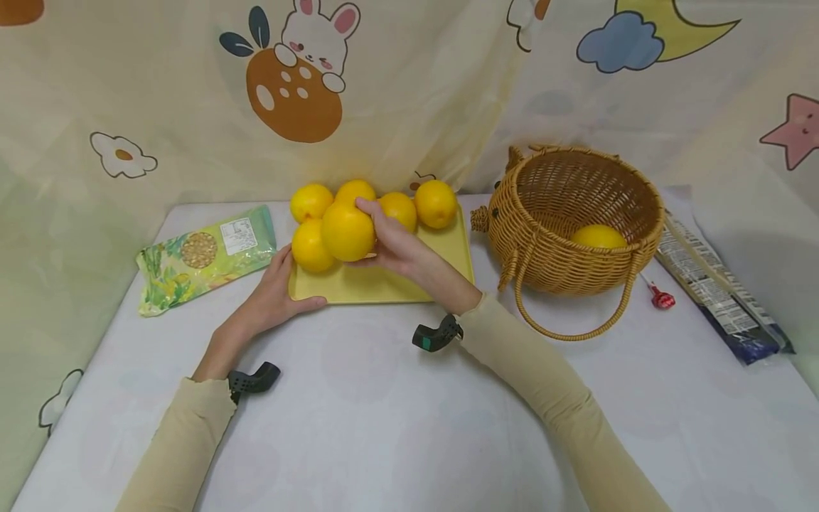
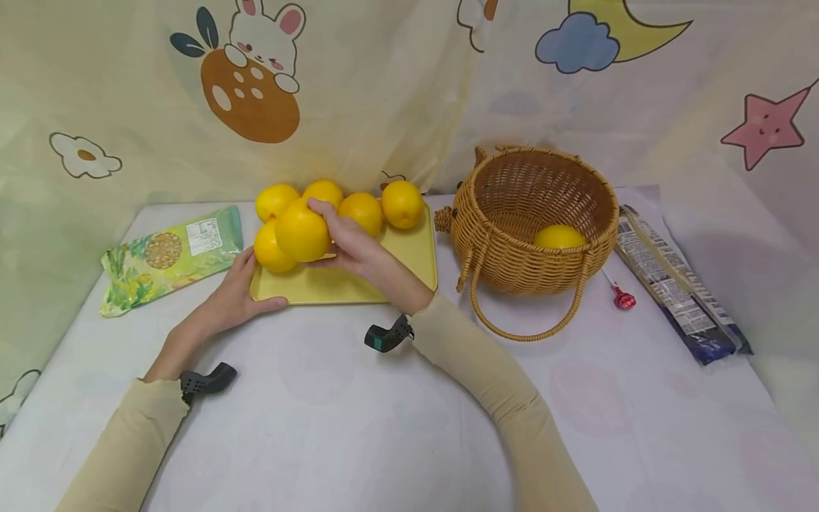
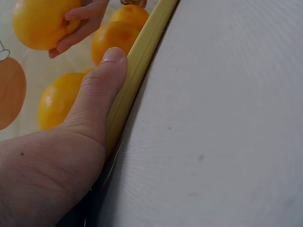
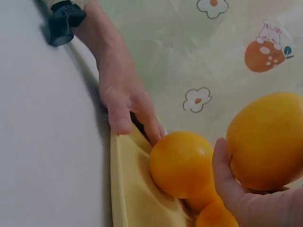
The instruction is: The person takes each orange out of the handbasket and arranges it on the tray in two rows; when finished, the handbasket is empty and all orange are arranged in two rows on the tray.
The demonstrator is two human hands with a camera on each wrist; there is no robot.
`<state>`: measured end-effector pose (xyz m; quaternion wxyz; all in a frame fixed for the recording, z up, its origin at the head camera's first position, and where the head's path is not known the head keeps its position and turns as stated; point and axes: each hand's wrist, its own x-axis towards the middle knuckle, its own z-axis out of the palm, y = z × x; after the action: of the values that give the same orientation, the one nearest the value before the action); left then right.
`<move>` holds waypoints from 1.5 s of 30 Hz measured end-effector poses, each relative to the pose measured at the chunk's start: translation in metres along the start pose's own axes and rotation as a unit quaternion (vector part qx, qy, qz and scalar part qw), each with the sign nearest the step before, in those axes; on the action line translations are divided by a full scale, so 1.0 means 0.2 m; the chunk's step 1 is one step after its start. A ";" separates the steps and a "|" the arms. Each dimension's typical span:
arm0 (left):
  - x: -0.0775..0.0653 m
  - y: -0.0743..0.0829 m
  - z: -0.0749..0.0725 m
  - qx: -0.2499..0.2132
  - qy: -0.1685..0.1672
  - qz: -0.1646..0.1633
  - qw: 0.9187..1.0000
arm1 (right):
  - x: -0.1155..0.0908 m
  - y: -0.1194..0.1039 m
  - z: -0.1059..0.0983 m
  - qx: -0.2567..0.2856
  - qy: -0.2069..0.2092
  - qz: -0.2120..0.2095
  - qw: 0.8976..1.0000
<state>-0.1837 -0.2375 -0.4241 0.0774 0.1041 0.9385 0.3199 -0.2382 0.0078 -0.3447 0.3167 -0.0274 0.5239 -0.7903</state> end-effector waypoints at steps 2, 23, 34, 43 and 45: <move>0.00 0.00 0.00 0.002 0.001 0.000 1.000 | 0.00 0.00 -0.01 -0.074 0.008 -0.029 0.997; -0.01 0.00 0.00 0.000 0.001 0.002 1.000 | 0.10 0.08 -0.18 -0.442 -0.019 -0.165 0.882; -0.01 0.00 0.00 0.009 0.007 0.006 1.000 | 0.12 0.07 -0.24 -0.499 -0.024 -0.212 0.840; -0.01 0.01 0.00 0.008 0.010 0.022 1.000 | 0.13 0.07 -0.24 -0.542 -0.019 -0.217 0.812; -0.01 0.01 0.00 0.008 0.014 0.026 1.000 | 0.12 0.07 -0.23 -0.556 -0.018 -0.213 0.803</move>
<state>-0.1805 -0.2366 -0.4236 0.0553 0.1248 0.9388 0.3161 -0.2688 0.0288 -0.3848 0.0808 -0.3239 0.8486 -0.4104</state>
